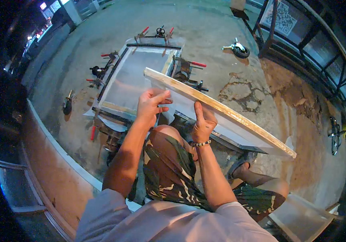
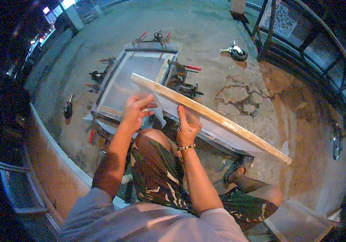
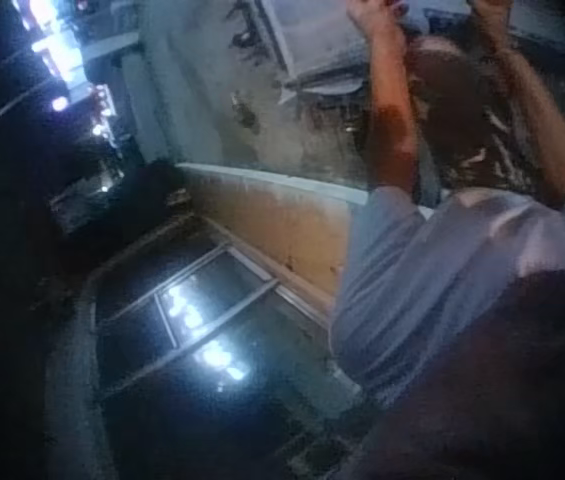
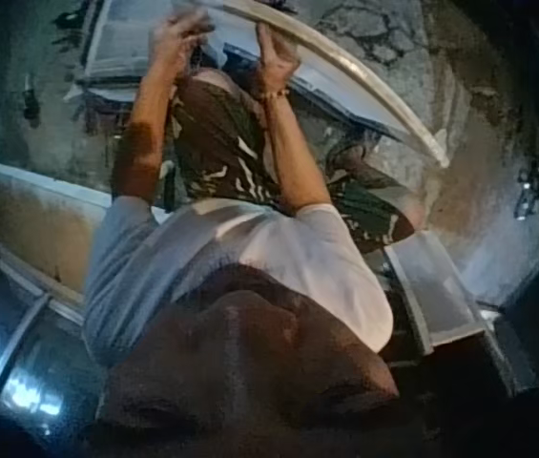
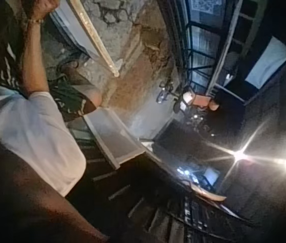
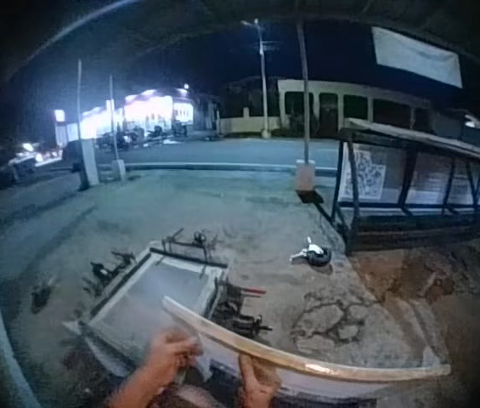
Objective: The person prepares a wooden screen-printing frame by smoothing its edges with a green block, applying liquid adhesive from a squeeze bottle along the wooden surface, and attaching a sheet of transparent mesh film over it.
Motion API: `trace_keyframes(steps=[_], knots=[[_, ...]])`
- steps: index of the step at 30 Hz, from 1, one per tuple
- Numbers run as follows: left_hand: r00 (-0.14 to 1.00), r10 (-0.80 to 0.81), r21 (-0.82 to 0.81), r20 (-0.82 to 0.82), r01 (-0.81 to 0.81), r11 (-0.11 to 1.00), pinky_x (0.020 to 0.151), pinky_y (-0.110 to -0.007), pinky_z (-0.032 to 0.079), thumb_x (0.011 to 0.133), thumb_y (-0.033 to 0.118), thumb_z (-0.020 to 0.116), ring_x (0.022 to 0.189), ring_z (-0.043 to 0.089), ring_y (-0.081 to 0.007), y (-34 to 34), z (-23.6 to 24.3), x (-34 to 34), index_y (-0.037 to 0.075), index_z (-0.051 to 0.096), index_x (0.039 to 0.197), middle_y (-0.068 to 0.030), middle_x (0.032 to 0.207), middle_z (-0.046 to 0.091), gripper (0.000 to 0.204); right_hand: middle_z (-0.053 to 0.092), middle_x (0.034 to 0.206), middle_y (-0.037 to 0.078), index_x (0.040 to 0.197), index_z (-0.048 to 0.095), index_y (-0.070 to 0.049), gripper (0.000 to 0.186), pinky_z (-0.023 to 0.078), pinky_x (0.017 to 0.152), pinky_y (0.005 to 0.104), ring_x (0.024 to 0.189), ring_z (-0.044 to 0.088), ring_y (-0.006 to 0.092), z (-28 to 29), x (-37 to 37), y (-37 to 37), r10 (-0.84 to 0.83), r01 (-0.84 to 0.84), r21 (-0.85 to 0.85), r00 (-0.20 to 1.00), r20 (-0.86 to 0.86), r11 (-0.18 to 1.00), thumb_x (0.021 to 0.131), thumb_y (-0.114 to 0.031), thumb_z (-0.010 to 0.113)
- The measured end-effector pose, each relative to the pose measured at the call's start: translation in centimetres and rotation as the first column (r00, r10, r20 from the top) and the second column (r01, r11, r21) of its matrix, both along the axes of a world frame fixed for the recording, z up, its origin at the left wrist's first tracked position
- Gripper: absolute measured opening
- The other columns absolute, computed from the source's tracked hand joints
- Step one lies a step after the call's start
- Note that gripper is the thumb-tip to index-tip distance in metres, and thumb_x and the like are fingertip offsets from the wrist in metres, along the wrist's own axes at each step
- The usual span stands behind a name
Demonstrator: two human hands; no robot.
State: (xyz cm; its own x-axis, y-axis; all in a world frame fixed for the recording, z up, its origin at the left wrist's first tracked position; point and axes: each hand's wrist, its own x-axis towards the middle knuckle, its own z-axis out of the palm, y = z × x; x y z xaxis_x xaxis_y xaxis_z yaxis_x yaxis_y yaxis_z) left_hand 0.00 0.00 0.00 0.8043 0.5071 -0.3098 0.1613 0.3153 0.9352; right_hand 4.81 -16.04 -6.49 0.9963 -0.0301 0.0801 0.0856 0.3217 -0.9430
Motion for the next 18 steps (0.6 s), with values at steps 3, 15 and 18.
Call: trace_keyframes(steps=[3, 15, 18], knots=[[0.996, 0.027, -0.048, 0.081, -0.024, 0.999, 0.053, -0.028, 0.051, 0.082, 0.024, 0.072, 0.071, 0.066, -0.0168, -0.2, -0.7, 0.1, 0.007, 0.060, 0.090, -0.0060, 0.082, 0.066, 0.022, 0.069, 0.080, 0.005, 0.085, 0.071, 0.001, 0.019, 0.047, 0.072, 0.0231, 0.076, 0.062, 0.0105, 0.3, -0.5, 0.2, -0.054, 0.055, 0.058, 0.999, -0.007, 0.997, 0.079, -0.017, 0.076], [0.977, 0.185, -0.048, 0.103, -0.181, 0.982, 0.050, -0.023, 0.048, 0.082, 0.021, 0.073, 0.068, 0.064, -0.0140, 0.0, 0.2, 1.1, 0.008, 0.059, 0.085, -0.0031, 0.074, 0.065, 0.020, 0.070, 0.084, 0.007, 0.087, 0.071, 0.003, 0.018, 0.050, 0.065, 0.0265, 0.073, 0.063, 0.0134, 2.4, -0.4, 4.0, -0.019, 0.020, 0.057, 0.999, -0.026, 0.998, 0.079, -0.013, 0.076], [0.948, 0.220, -0.112, 0.230, -0.199, 0.974, 0.050, -0.023, 0.048, 0.083, 0.021, 0.072, 0.066, 0.064, -0.0141, 1.0, -0.1, 0.9, 0.008, 0.060, 0.086, -0.0028, 0.076, 0.065, 0.018, 0.070, 0.085, 0.007, 0.087, 0.071, 0.003, 0.017, 0.050, 0.066, 0.0273, 0.074, 0.064, 0.0135, 2.1, -0.1, 4.3, -0.024, 0.025, 0.103, 1.000, -0.010, 0.994, 0.079, -0.012, 0.076]])
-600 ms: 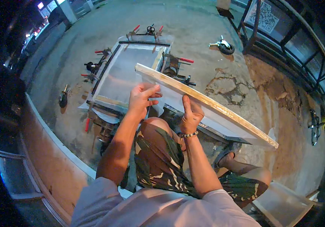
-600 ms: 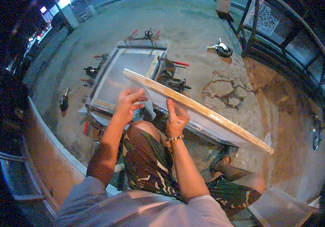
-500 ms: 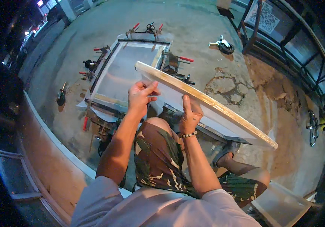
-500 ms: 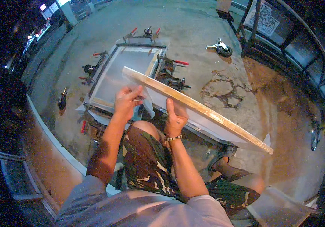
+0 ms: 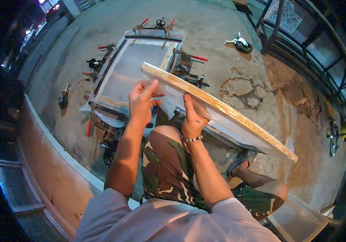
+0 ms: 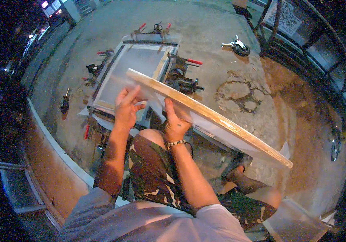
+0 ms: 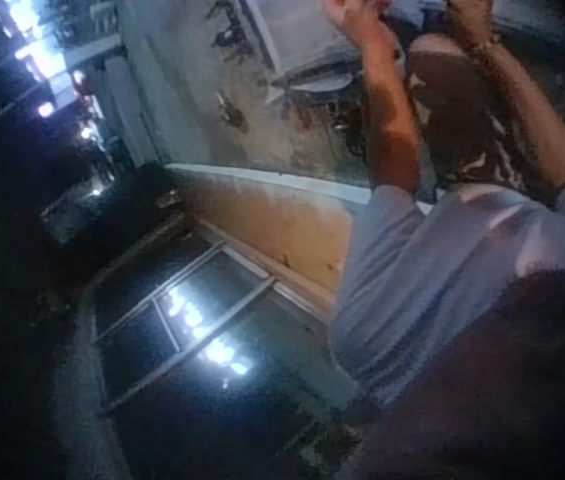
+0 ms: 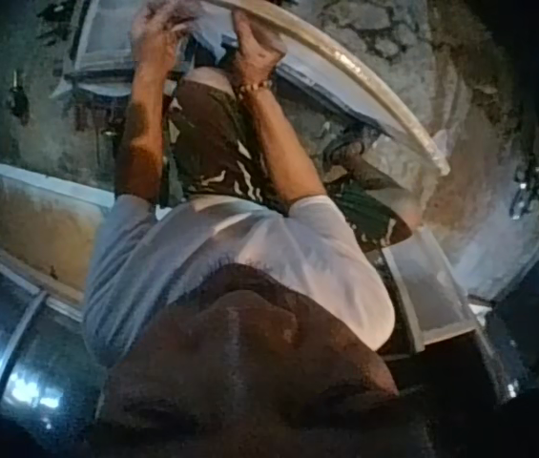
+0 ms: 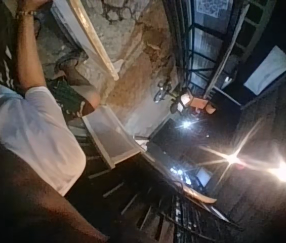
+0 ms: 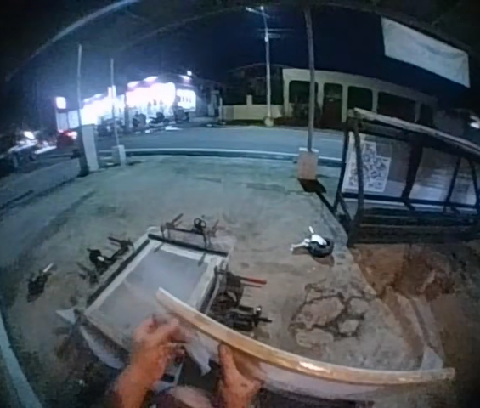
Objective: The person prepares a wooden screen-printing frame by smoothing its edges with a green block, applying liquid adhesive from a squeeze bottle along the wooden surface, and attaching a sheet of transparent mesh film over it.
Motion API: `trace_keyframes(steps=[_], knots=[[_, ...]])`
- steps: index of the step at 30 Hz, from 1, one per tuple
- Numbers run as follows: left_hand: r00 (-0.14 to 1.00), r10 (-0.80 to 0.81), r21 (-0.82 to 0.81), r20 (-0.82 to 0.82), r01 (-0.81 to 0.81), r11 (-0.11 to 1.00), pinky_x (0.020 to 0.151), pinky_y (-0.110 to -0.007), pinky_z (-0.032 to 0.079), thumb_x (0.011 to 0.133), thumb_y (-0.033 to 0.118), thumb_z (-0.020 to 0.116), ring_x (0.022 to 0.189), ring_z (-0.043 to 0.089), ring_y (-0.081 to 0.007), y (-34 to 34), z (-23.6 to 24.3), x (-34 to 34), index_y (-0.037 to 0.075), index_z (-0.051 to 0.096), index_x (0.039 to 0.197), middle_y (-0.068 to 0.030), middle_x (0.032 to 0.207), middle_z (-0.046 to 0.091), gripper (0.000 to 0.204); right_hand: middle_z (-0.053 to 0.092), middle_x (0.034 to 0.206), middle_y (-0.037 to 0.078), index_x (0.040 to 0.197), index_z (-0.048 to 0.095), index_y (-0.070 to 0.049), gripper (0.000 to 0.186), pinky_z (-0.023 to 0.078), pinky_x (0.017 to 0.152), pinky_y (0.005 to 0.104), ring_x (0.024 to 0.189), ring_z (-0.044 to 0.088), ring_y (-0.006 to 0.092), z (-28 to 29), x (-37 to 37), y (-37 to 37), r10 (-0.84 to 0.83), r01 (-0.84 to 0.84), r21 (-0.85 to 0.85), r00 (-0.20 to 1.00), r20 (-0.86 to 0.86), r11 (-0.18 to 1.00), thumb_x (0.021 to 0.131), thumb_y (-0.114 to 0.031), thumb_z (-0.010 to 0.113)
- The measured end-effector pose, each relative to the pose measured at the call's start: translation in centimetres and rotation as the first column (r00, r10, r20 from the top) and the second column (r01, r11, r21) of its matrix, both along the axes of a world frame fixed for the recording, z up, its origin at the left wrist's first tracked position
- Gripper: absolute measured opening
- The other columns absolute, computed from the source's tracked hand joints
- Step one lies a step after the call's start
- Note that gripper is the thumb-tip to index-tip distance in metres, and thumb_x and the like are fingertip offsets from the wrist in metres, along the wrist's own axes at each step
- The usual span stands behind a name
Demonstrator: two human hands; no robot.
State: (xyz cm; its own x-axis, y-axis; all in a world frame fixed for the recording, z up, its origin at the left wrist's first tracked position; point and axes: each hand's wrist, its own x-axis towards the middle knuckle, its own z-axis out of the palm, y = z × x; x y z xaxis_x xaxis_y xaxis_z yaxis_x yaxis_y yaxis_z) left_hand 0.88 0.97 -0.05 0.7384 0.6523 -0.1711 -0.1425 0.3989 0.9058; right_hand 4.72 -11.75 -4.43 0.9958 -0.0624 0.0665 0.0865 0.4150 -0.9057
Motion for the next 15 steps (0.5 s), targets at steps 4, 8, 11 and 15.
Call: trace_keyframes(steps=[4, 8, 11, 15], knots=[[0.998, 0.053, 0.131, 0.028, -0.056, 0.990, 0.049, -0.023, 0.048, 0.084, 0.020, 0.071, 0.064, 0.064, -0.0136, 1.7, -3.5, 0.3, 0.007, 0.060, 0.086, -0.0022, 0.077, 0.065, 0.018, 0.070, 0.084, 0.009, 0.086, 0.071, 0.004, 0.018, 0.049, 0.070, 0.0277, 0.075, 0.063, 0.0138, -0.5, -0.5, -0.2, 0.067, -0.061, -0.197, 0.997, 0.025, 0.979, 0.080, -0.012, 0.074], [0.999, 0.046, 0.127, 0.008, -0.046, 0.991, 0.050, -0.023, 0.049, 0.084, 0.022, 0.071, 0.063, 0.063, -0.0118, 1.4, -2.8, 0.2, 0.007, 0.060, 0.086, -0.0013, 0.076, 0.064, 0.018, 0.070, 0.082, 0.008, 0.087, 0.071, 0.003, 0.017, 0.049, 0.070, 0.0290, 0.073, 0.063, 0.0143, -0.5, -0.1, 0.8, 0.124, -0.126, -0.135, 0.992, -0.026, 0.983, 0.080, -0.012, 0.075], [0.996, 0.086, 0.173, -0.032, -0.080, 0.982, 0.052, -0.024, 0.049, 0.084, 0.023, 0.071, 0.062, 0.061, -0.0105, 1.1, 0.1, 0.2, 0.008, 0.060, 0.085, -0.0007, 0.074, 0.063, 0.019, 0.060, 0.067, 0.000, 0.077, 0.069, 0.002, 0.019, 0.039, 0.055, 0.0246, 0.060, 0.051, 0.0082, -1.0, 0.5, 1.1, 0.084, -0.073, -0.187, 0.995, 0.049, 0.980, 0.083, -0.015, 0.073], [0.997, 0.067, 0.217, -0.034, -0.058, 0.975, 0.054, -0.024, 0.050, 0.084, 0.023, 0.072, 0.061, 0.059, -0.0097, 2.7, -0.2, 0.3, 0.008, 0.059, 0.084, -0.0001, 0.073, 0.062, 0.020, 0.060, 0.069, -0.002, 0.079, 0.069, 0.000, 0.018, 0.038, 0.055, 0.0243, 0.060, 0.051, 0.0077, -1.2, 0.4, 1.4, 0.055, -0.053, -0.148, 0.998, 0.014, 0.988, 0.082, -0.017, 0.074]])
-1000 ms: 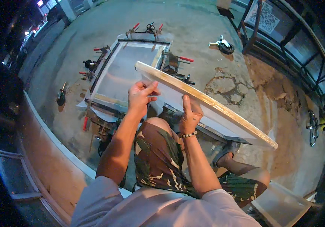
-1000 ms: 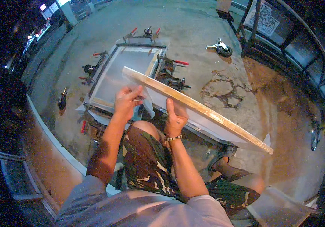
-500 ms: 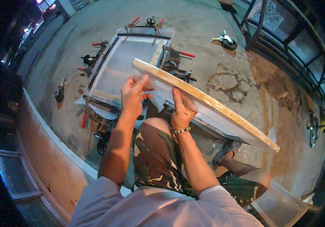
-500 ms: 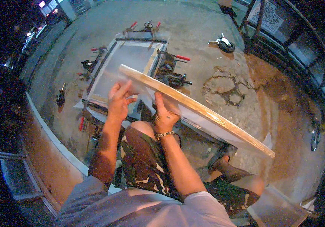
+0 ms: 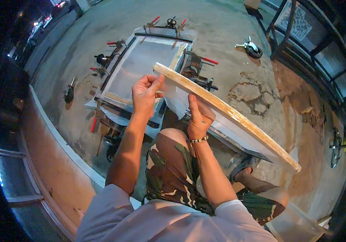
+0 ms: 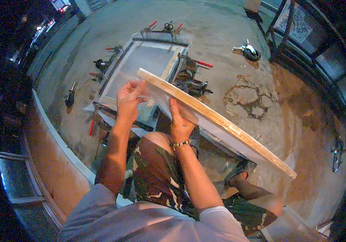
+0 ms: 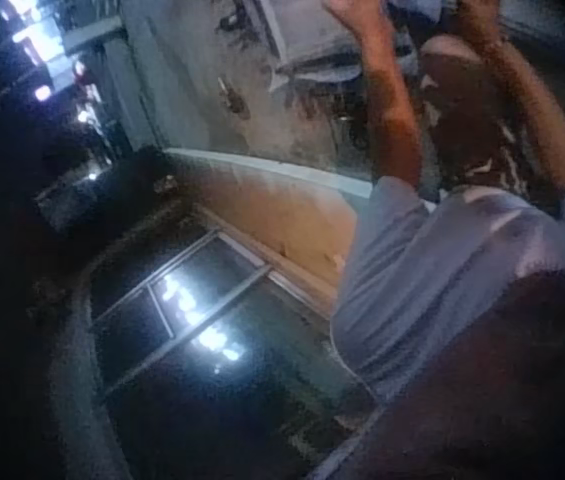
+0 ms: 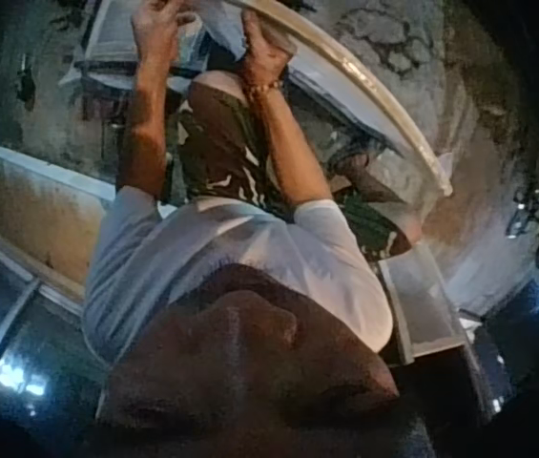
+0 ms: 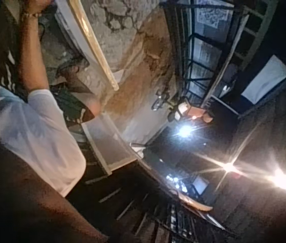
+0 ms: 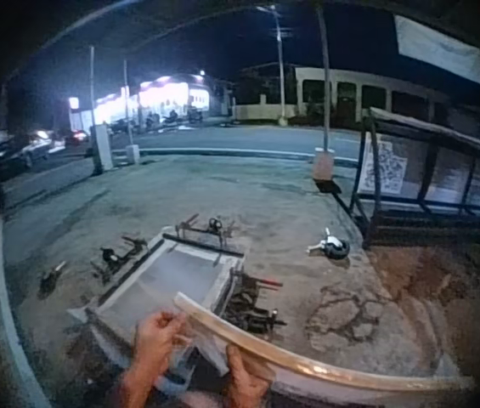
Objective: The person prepares a wooden screen-printing frame by smoothing its edges with a green block, applying liquid adhesive from a squeeze bottle along the wooden surface, and attaching a sheet of transparent mesh film over it.
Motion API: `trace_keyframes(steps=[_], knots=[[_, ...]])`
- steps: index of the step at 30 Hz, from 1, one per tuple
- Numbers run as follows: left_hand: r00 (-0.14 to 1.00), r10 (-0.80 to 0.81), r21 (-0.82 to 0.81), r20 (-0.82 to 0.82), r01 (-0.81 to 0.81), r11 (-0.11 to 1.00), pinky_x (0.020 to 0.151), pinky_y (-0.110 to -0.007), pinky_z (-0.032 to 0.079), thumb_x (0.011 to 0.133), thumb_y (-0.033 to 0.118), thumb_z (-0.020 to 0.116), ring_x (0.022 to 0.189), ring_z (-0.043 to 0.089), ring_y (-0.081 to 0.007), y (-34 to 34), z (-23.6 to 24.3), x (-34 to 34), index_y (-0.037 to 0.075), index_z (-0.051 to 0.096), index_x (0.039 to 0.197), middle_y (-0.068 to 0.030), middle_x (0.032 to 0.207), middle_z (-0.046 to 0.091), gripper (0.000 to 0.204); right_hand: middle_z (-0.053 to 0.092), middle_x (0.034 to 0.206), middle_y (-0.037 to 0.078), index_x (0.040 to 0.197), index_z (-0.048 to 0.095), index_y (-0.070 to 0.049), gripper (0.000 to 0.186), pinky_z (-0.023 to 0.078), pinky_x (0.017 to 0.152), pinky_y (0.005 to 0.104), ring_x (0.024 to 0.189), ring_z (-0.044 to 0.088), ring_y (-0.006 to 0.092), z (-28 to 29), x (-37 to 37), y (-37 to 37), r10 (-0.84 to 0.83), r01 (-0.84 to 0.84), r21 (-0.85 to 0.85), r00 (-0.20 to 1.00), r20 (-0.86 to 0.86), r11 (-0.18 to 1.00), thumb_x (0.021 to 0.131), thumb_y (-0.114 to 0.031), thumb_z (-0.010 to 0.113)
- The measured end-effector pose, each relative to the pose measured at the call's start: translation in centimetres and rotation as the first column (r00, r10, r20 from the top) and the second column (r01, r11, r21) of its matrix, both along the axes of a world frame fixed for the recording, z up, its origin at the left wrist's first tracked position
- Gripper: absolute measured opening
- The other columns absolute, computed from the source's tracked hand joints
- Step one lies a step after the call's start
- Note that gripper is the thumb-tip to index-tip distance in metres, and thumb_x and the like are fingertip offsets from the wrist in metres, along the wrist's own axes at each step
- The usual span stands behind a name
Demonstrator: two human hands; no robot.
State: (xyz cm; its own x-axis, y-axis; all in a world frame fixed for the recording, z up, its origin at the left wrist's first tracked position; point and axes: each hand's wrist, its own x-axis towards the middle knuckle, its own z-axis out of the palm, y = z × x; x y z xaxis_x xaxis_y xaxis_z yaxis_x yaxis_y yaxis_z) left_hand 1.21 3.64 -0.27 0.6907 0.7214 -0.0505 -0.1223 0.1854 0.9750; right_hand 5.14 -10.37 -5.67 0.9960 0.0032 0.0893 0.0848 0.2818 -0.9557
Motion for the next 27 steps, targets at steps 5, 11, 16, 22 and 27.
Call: trace_keyframes(steps=[5, 11, 16, 22, 27], knots=[[0.995, -0.027, -0.051, 0.097, 0.032, 0.998, 0.060, -0.030, 0.053, 0.084, 0.023, 0.071, 0.070, 0.062, -0.0127, 0.7, -3.0, 0.6, 0.009, 0.060, 0.089, -0.0014, 0.080, 0.064, 0.019, 0.060, 0.069, -0.001, 0.081, 0.070, -0.001, 0.021, 0.039, 0.055, 0.0239, 0.060, 0.052, 0.0080, 0.4, -0.3, 0.0, 0.049, -0.049, 0.006, 0.999, -0.003, 0.999, 0.081, -0.021, 0.075], [0.992, -0.014, -0.096, 0.122, 0.026, 0.995, 0.064, -0.030, 0.053, 0.085, 0.026, 0.070, 0.070, 0.063, -0.0132, 0.7, -2.7, 0.5, 0.006, 0.062, 0.090, -0.0023, 0.077, 0.063, 0.022, 0.066, 0.080, 0.004, 0.087, 0.071, 0.001, 0.020, 0.045, 0.065, 0.0264, 0.070, 0.059, 0.0119, 1.5, -0.4, 1.1, 0.110, -0.111, 0.002, 0.990, -0.087, 0.994, 0.081, -0.017, 0.074], [0.984, -0.171, -0.123, -0.050, 0.164, 0.979, 0.069, -0.032, 0.053, 0.085, 0.027, 0.068, 0.075, 0.065, -0.0166, 5.9, -4.1, -1.8, 0.004, 0.062, 0.098, -0.0053, 0.084, 0.065, 0.027, 0.065, 0.078, 0.005, 0.089, 0.072, 0.000, 0.020, 0.045, 0.063, 0.0260, 0.070, 0.057, 0.0114, 0.2, 0.4, 1.1, 0.081, -0.075, -0.112, 0.995, 0.053, 0.991, 0.085, -0.019, 0.069], [0.804, 0.276, 0.187, -0.527, -0.206, 0.960, 0.061, -0.028, 0.053, 0.092, 0.023, 0.060, 0.067, 0.065, -0.0160, 20.1, -15.3, -19.7, 0.001, 0.063, 0.109, -0.0069, 0.080, 0.067, 0.027, 0.056, 0.062, 0.001, 0.071, 0.067, 0.000, 0.025, 0.037, 0.053, 0.0245, 0.056, 0.048, 0.0090, 0.1, 0.2, 2.4, 0.007, 0.006, -0.107, 0.993, 0.120, 0.994, 0.084, -0.021, 0.071], [0.487, 0.223, 0.281, -0.844, 0.048, 0.958, 0.061, -0.032, 0.053, 0.080, 0.020, 0.070, 0.069, 0.067, -0.0187, 20.1, -26.1, -29.6, 0.006, 0.070, 0.094, -0.0103, 0.080, 0.070, 0.020, 0.057, 0.066, 0.002, 0.076, 0.067, 0.002, 0.027, 0.038, 0.055, 0.0244, 0.060, 0.049, 0.0086, 0.0, -0.1, 2.3, 0.061, -0.041, -0.147, 0.989, 0.133, 0.988, 0.088, -0.022, 0.068]])
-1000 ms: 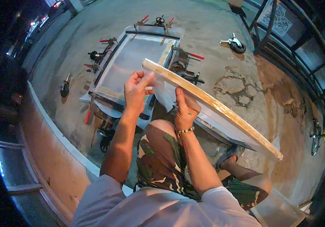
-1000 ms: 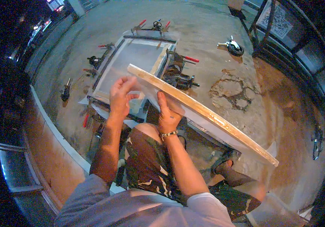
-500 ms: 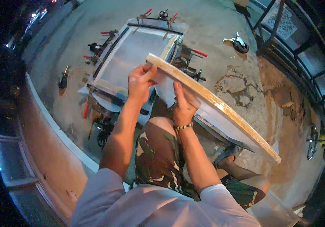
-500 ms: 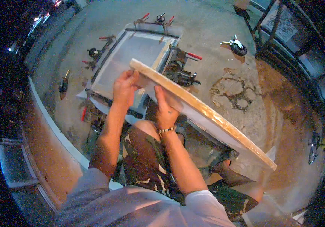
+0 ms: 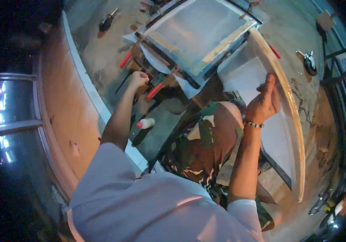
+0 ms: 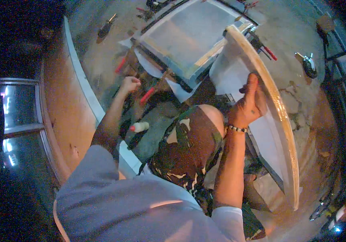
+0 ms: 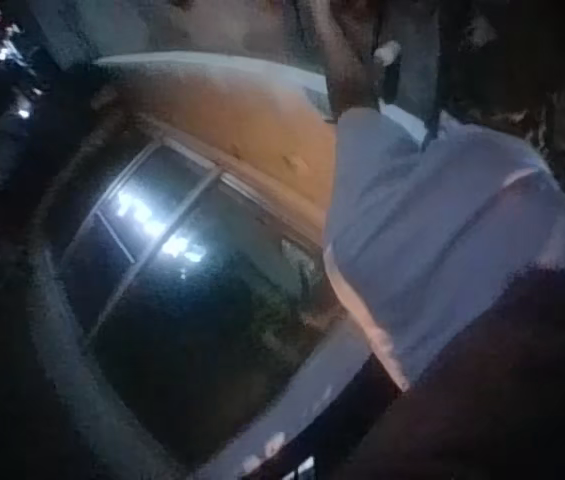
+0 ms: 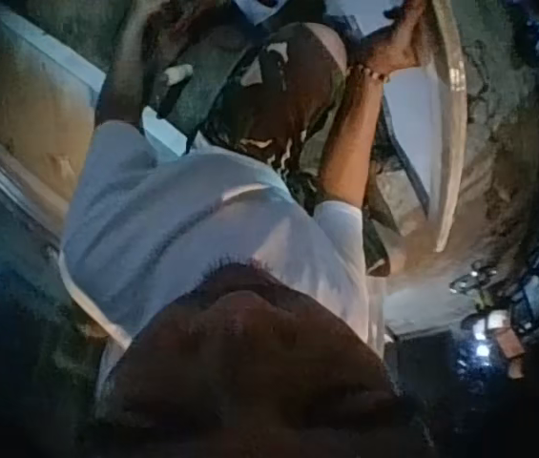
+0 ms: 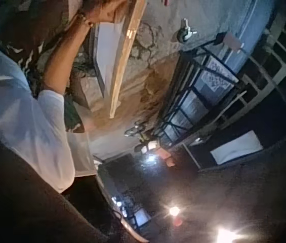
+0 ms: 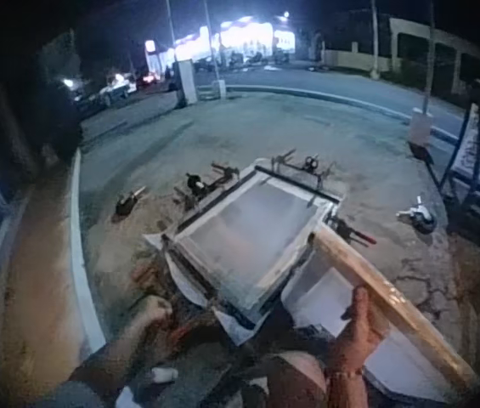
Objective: The person prepares a wooden screen-printing frame by smoothing its edges with a green block, applying liquid adhesive from a squeeze bottle along the wooden surface, and attaching a sheet of transparent mesh film over it.
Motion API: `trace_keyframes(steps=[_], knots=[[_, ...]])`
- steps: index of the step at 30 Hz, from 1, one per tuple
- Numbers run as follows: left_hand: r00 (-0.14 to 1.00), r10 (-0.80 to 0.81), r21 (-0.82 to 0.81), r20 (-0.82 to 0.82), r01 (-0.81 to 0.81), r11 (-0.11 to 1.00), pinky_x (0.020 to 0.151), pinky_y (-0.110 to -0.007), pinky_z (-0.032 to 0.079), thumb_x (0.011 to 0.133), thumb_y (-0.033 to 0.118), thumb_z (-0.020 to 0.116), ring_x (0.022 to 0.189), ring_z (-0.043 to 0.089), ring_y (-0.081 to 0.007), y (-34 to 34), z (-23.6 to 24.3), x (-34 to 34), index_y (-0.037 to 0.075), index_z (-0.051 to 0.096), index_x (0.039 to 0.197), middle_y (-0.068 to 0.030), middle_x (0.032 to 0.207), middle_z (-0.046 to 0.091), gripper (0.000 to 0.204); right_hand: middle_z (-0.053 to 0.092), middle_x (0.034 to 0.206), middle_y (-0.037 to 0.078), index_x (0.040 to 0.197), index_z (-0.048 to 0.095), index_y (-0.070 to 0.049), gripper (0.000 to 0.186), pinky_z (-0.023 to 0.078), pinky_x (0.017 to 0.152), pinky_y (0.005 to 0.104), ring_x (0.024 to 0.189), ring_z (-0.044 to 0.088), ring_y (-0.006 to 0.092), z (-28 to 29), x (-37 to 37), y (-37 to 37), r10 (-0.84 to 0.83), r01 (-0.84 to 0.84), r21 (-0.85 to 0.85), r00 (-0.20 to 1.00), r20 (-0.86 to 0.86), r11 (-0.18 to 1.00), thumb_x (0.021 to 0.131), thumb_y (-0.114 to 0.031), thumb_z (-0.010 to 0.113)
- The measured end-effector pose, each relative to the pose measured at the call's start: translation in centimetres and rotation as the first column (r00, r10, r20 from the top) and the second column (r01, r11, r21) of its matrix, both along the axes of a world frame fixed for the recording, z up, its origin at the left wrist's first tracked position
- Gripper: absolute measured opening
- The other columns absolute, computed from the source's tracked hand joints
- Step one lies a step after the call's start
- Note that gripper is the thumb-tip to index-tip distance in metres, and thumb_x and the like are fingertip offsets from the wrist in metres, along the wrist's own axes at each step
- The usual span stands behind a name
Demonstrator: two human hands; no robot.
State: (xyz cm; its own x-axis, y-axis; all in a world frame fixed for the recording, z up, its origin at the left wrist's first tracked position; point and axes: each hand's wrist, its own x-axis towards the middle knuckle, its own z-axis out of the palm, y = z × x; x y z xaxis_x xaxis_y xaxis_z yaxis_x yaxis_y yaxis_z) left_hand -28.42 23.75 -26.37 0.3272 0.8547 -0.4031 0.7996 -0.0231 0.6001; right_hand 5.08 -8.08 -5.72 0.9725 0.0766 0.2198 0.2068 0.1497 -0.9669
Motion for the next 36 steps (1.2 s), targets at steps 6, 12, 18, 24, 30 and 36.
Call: trace_keyframes(steps=[6, 12, 18, 24, 30, 36], knots=[[0.982, -0.031, 0.220, -0.185, 0.072, 0.973, 0.080, -0.040, 0.050, 0.074, 0.033, 0.073, 0.088, 0.066, -0.0307, -0.8, -7.2, -0.2, 0.008, 0.070, 0.094, -0.0173, 0.093, 0.069, 0.032, 0.059, 0.068, 0.002, 0.092, 0.069, 0.004, 0.027, 0.038, 0.057, 0.0242, 0.062, 0.049, 0.0090, -0.6, 0.5, -0.1, -0.007, 0.008, -0.021, 0.999, 0.034, 1.000, 0.089, -0.023, 0.066], [0.987, 0.090, 0.303, -0.136, -0.045, 0.952, 0.079, -0.040, 0.050, 0.058, 0.034, 0.085, 0.086, 0.065, -0.0320, -1.9, -11.6, 2.1, 0.002, 0.064, 0.095, -0.0174, 0.095, 0.068, 0.053, 0.056, 0.061, 0.001, 0.066, 0.066, 0.000, 0.029, 0.037, 0.053, 0.0266, 0.056, 0.047, 0.0081, -0.4, 0.5, -0.3, -0.032, 0.031, -0.079, 0.999, -0.007, 0.996, 0.086, -0.021, 0.069], [0.838, 0.300, 0.109, 0.455, -0.387, 0.916, 0.069, -0.032, 0.050, 0.073, 0.017, 0.078, 0.076, 0.062, -0.0181, 3.2, -3.7, -1.4, 0.003, 0.061, 0.104, -0.0036, 0.083, 0.064, 0.038, 0.059, 0.060, 0.002, 0.066, 0.066, 0.000, 0.027, 0.042, 0.054, 0.0248, 0.055, 0.052, 0.0097, 1.4, -0.2, -0.1, -0.009, 0.017, 0.072, 0.993, -0.114, 0.997, 0.084, -0.018, 0.072], [0.572, 0.013, 0.050, 0.820, -0.095, 0.994, 0.074, -0.029, 0.050, 0.087, 0.012, 0.064, 0.086, 0.060, -0.0151, -9.7, 24.6, 15.0, 0.005, 0.057, 0.112, -0.0035, 0.104, 0.061, 0.026, 0.060, 0.063, 0.003, 0.070, 0.067, 0.000, 0.026, 0.043, 0.054, 0.0251, 0.056, 0.054, 0.0105, 0.6, 0.2, -0.8, 0.052, -0.052, -0.005, 0.996, -0.077, 0.999, 0.084, -0.020, 0.072], [0.496, -0.728, 0.648, 0.473, 0.364, 0.669, 0.082, -0.040, 0.051, 0.079, 0.015, 0.070, 0.092, 0.065, -0.0346, -28.0, 32.1, 29.7, 0.003, 0.060, 0.114, -0.0197, 0.102, 0.066, 0.038, 0.067, 0.076, 0.002, 0.086, 0.070, -0.001, 0.018, 0.047, 0.057, 0.0246, 0.063, 0.059, 0.0098, -1.3, 0.8, -0.6, -0.029, 0.063, -0.221, 0.988, 0.154, 0.973, 0.080, -0.017, 0.076], [0.818, -0.428, 0.644, 0.385, 0.094, 0.759, 0.078, -0.038, 0.053, 0.083, 0.019, 0.067, 0.088, 0.068, -0.0279, -19.9, 30.7, 29.0, 0.005, 0.062, 0.112, -0.0178, 0.101, 0.068, 0.033, 0.068, 0.078, 0.003, 0.089, 0.070, 0.000, 0.020, 0.049, 0.062, 0.0255, 0.067, 0.061, 0.0109, -0.3, 1.0, -1.2, 0.120, -0.102, 0.105, 0.976, -0.183, 0.989, 0.079, -0.016, 0.077]])
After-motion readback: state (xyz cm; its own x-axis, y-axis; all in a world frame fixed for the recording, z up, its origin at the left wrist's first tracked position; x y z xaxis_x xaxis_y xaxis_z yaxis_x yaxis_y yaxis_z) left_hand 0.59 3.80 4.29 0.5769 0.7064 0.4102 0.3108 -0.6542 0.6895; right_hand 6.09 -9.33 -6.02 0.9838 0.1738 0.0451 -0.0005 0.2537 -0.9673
